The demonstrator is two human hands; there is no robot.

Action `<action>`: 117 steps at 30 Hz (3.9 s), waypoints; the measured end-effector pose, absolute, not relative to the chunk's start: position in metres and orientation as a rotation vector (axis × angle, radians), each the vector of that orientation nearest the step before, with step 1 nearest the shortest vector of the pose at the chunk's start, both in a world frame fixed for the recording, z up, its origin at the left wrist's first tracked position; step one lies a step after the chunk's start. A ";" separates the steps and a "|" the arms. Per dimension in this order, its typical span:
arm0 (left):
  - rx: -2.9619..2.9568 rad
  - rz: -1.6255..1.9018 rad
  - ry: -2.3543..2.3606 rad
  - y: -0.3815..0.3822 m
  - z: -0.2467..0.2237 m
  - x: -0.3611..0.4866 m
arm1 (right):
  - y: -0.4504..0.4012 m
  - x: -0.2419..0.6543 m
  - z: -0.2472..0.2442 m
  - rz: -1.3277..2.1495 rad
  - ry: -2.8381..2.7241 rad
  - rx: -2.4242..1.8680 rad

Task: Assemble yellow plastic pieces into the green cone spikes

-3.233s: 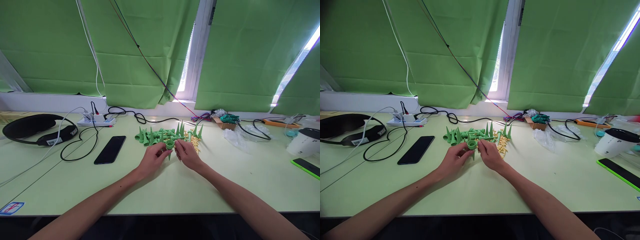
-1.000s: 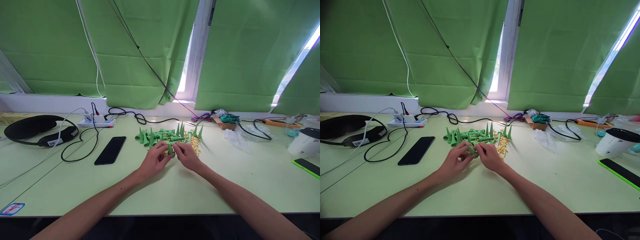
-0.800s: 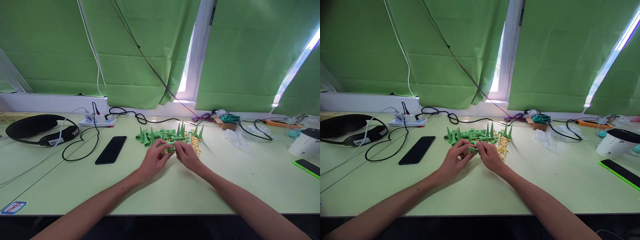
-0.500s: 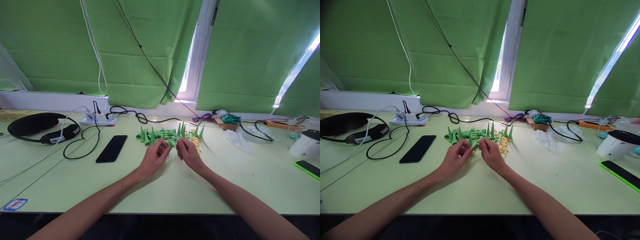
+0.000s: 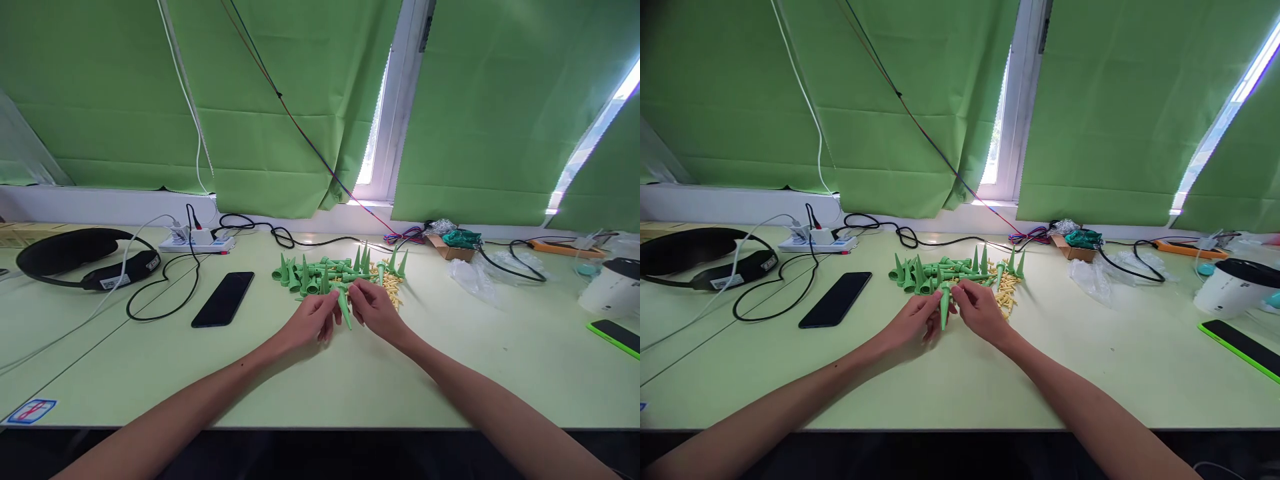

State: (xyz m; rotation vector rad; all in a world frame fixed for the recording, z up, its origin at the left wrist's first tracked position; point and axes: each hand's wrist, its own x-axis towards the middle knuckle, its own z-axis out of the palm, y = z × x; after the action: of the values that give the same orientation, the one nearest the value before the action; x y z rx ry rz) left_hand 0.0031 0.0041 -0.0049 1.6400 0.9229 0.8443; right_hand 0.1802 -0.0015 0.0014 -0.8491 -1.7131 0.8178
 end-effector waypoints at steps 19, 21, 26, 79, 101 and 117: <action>2.097 0.976 0.975 0.003 0.000 0.003 | 0.000 0.177 -0.002 0.621 -1.823 -0.989; 2.041 1.000 0.985 0.003 0.000 0.004 | 0.000 0.176 -0.003 0.643 -1.786 -0.988; 1.852 1.036 0.952 0.004 -0.001 0.003 | -0.002 0.176 -0.003 0.715 -1.726 -0.960; 1.636 0.876 0.944 0.005 0.006 0.003 | -0.001 0.181 -0.001 0.610 -1.750 -0.970; 1.645 0.745 0.800 0.009 0.010 -0.002 | 0.002 0.182 -0.002 0.512 -1.945 -0.963; 2.208 1.100 0.914 0.002 0.003 0.000 | 0.003 0.179 -0.006 0.595 -1.940 -0.970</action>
State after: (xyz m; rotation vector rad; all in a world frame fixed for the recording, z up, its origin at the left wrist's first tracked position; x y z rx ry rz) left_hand 0.0003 0.0023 0.0027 2.2077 0.9145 1.1001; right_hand 0.1791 0.0030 -0.0062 -0.9700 -1.9402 0.5945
